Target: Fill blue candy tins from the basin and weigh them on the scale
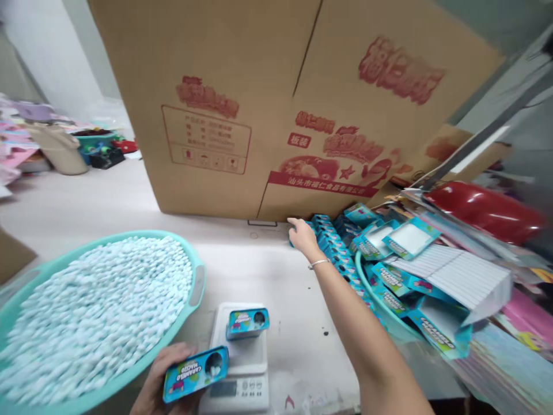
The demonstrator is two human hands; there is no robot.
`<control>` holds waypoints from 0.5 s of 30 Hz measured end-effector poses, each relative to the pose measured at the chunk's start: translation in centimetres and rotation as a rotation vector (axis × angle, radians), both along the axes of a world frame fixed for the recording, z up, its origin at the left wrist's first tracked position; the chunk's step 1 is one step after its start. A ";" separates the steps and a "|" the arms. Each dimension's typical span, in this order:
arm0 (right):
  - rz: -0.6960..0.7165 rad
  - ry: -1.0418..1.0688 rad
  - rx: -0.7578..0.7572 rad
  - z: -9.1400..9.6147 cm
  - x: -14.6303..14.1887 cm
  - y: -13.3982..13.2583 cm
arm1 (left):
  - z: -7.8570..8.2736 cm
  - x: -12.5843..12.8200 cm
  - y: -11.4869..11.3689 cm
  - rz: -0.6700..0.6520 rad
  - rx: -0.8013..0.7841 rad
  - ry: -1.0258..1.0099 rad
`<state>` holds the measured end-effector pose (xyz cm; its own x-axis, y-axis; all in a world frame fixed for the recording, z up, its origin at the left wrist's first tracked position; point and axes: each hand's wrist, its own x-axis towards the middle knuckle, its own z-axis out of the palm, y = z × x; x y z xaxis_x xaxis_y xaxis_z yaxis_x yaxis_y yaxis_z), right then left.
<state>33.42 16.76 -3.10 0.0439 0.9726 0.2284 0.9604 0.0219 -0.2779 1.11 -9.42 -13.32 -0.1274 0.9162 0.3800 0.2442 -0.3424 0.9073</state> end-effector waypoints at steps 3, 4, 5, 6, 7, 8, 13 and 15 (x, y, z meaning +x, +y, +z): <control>0.236 0.105 0.007 0.8 -7.5 -3.4 | 0.0 -3.2 -2.2 -0.067 -0.076 0.040; 0.398 0.187 0.038 1.1 -10.2 -4.7 | -0.2 -4.2 -2.9 -0.086 -0.104 0.062; 0.548 0.246 0.051 1.2 -12.8 -6.0 | -0.5 -5.1 -3.6 -0.091 -0.130 0.086; 0.688 0.264 0.037 1.3 -15.3 -7.3 | -0.8 -6.0 -4.1 -0.081 -0.154 0.108; 0.807 0.248 0.004 1.3 -17.7 -8.3 | -1.2 -6.8 -4.5 -0.064 -0.172 0.127; 0.901 0.194 -0.037 1.1 -19.8 -9.1 | -1.7 -7.4 -4.7 -0.046 -0.188 0.140; 1.080 -0.121 -0.176 -0.7 -26.5 -10.4 | -3.8 -8.4 -4.9 0.043 -0.141 0.203; 1.076 -0.167 -0.156 -1.3 -27.8 -10.4 | -4.4 -8.1 -4.7 0.112 -0.111 0.229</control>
